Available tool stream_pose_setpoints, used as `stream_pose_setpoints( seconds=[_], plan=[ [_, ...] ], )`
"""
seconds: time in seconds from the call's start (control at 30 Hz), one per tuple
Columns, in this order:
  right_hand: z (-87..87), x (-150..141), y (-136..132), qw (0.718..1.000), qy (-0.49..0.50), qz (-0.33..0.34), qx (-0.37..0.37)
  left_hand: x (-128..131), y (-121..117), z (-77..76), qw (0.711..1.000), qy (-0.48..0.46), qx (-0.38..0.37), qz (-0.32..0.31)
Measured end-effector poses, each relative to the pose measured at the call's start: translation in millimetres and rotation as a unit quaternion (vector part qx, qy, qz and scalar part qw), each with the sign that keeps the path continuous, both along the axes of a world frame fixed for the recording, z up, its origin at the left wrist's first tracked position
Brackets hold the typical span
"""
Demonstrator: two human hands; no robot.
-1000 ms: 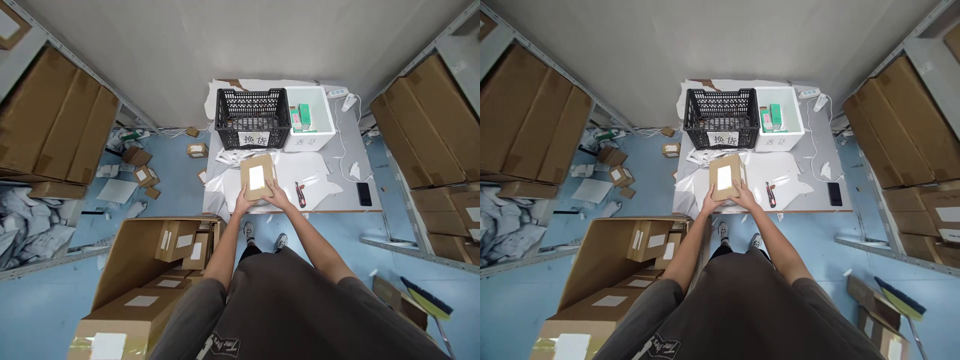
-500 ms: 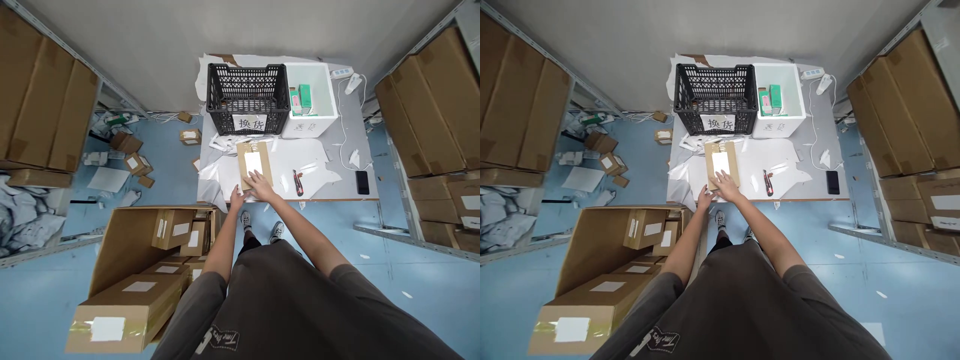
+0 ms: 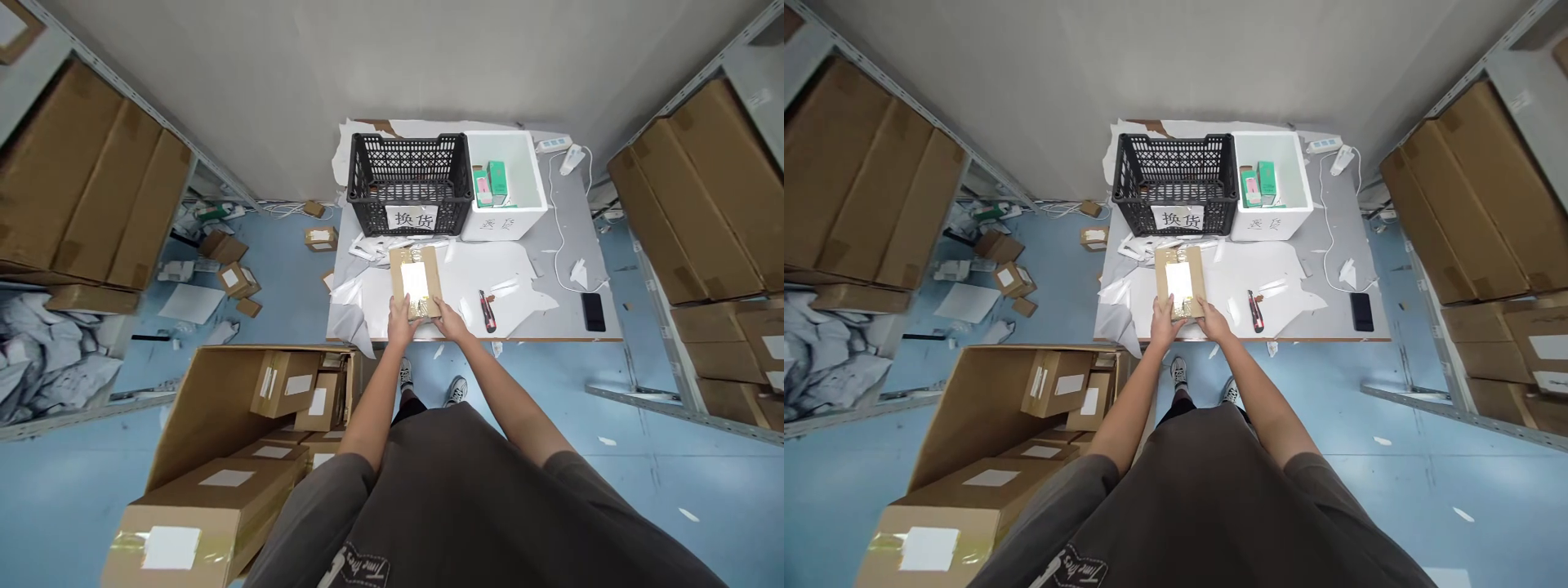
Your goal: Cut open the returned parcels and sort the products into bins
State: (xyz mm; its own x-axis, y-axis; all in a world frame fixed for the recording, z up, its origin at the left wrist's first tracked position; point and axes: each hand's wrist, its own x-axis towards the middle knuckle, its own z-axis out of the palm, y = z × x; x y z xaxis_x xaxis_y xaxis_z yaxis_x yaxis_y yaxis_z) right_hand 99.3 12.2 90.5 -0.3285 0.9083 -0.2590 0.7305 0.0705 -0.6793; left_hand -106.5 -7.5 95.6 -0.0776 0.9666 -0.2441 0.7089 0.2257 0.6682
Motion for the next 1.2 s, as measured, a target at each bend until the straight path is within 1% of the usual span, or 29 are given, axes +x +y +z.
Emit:
stream_pose_setpoints(
  seconds=[0.07, 0.13, 0.2, 0.27, 0.33, 0.4, 0.47, 0.5, 0.53, 0.6, 0.7, 0.77, 0.83, 0.9, 0.97, 1.03, 1.1, 1.17, 1.2],
  plan=[
    [2.3, 8, 1, 1.000, -0.013, 0.012, 0.020, -1, -1, -0.1, 1.000, 0.008, 0.002, 0.002],
    [3.1, 25, 2, 0.998, -0.031, 0.009, 0.045, -2, -1, -0.6, 1.000, 0.014, 0.005, 0.005],
    [0.6, 50, 4, 0.997, -0.052, -0.014, 0.061, -3, 0, -1.8, 1.000, 0.021, 0.010, 0.008],
    [-5.5, 83, 5, 0.994, -0.071, -0.045, 0.066, -4, 1, -3.6, 0.999, 0.029, 0.021, 0.010],
    [-15.2, 119, 6, 0.991, -0.085, -0.077, 0.065, -4, 2, -5.6, 0.999, 0.038, 0.031, 0.011],
    [-28.4, 154, 6, 0.988, -0.096, -0.106, 0.065, -6, 3, -7.5, 0.998, 0.049, 0.034, 0.012],
    [-45.0, 180, 5, 0.984, -0.104, -0.131, 0.063, -7, 3, -8.9, 0.998, 0.060, 0.033, 0.013],
    [-54.3, 189, 5, 0.983, -0.107, -0.140, 0.059, -7, 3, -9.4, 0.997, 0.067, 0.032, 0.013],
    [-64.1, 195, 6, 0.982, -0.109, -0.146, 0.053, -8, 3, -9.9, 0.997, 0.074, 0.033, 0.013],
    [-84.1, 197, 10, 0.980, -0.115, -0.156, 0.035, -9, 3, -10.7, 0.996, 0.084, 0.035, 0.013],
    [-110.5, 187, 19, 0.973, -0.137, -0.185, -0.019, -10, 2, -11.7, 0.996, 0.079, 0.039, 0.007],
    [-121.5, 178, 24, 0.965, -0.153, -0.207, -0.055, -9, 1, -11.7, 0.997, 0.071, 0.041, 0.005],
    [-124.0, 173, 29, 0.960, -0.158, -0.220, -0.074, -5, -1, -10.1, 0.997, 0.067, 0.036, 0.009],
    [-116.0, 170, 33, 0.958, -0.155, -0.223, -0.088, 1, -3, -6.1, 0.997, 0.069, 0.022, 0.017],
    [-97.2, 166, 38, 0.956, -0.156, -0.224, -0.102, 8, -8, 1.1, 0.997, 0.071, -0.006, 0.020],
    [-69.4, 156, 47, 0.956, -0.158, -0.230, -0.095, 12, -12, 10.9, 0.996, 0.069, -0.047, 0.012],
    [-36.0, 137, 61, 0.961, -0.144, -0.230, -0.060, 10, -14, 22.1, 0.994, 0.066, -0.084, -0.004],
    [-0.9, 109, 80, 0.971, -0.113, -0.208, -0.016, 2, -9, 33.0, 0.993, 0.069, -0.095, -0.021],
    [16.2, 92, 90, 0.977, -0.096, -0.189, 0.005, -5, -3, 38.0, 0.993, 0.073, -0.088, -0.026]
  ],
)
